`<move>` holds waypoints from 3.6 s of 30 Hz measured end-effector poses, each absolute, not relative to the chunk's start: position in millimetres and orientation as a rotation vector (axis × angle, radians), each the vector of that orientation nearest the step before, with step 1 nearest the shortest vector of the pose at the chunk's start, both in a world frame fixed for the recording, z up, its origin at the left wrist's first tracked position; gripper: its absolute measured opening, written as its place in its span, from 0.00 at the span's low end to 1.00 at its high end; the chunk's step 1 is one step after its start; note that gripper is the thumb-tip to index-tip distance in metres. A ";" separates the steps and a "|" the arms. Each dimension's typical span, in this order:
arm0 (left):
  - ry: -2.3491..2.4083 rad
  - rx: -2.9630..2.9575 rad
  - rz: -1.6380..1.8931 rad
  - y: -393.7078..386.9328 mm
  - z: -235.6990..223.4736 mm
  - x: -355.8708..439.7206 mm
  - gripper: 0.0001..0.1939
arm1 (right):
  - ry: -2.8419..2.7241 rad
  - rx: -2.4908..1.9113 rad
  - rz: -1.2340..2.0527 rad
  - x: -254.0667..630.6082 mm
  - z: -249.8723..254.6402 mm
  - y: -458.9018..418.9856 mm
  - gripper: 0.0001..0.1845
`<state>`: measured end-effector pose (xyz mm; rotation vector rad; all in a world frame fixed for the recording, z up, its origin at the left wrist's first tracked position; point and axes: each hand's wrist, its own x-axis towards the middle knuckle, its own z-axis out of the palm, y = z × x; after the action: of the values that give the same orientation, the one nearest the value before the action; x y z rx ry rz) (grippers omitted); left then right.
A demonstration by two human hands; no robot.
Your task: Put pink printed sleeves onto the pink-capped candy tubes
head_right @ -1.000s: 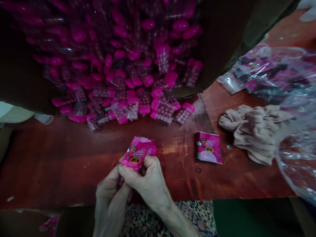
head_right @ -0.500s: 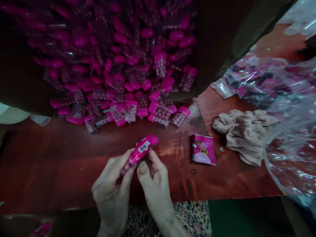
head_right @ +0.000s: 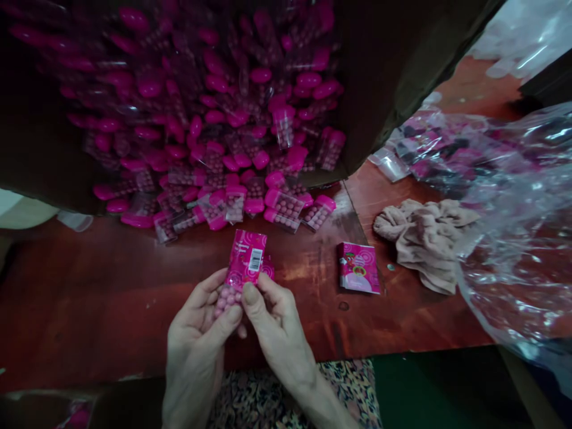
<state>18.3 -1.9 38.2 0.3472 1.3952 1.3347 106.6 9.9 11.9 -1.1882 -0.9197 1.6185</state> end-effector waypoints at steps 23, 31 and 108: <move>1.238 0.206 1.373 -10.6 41.4 17.1 0.15 | -1.228 -1.167 1.411 103.1 28.1 8.8 0.13; 1.284 0.270 1.474 -13.8 39.4 15.4 0.14 | -1.079 -1.170 1.508 92.2 22.7 -2.4 0.15; 1.653 1.499 1.535 -26.7 94.4 -71.6 0.14 | -1.274 -0.908 2.036 76.2 68.8 -1.1 0.15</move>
<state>-71.6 -26.7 94.4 1.4987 1.6527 1.5349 76.2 -1.1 68.8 -0.9081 -1.2740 2.0364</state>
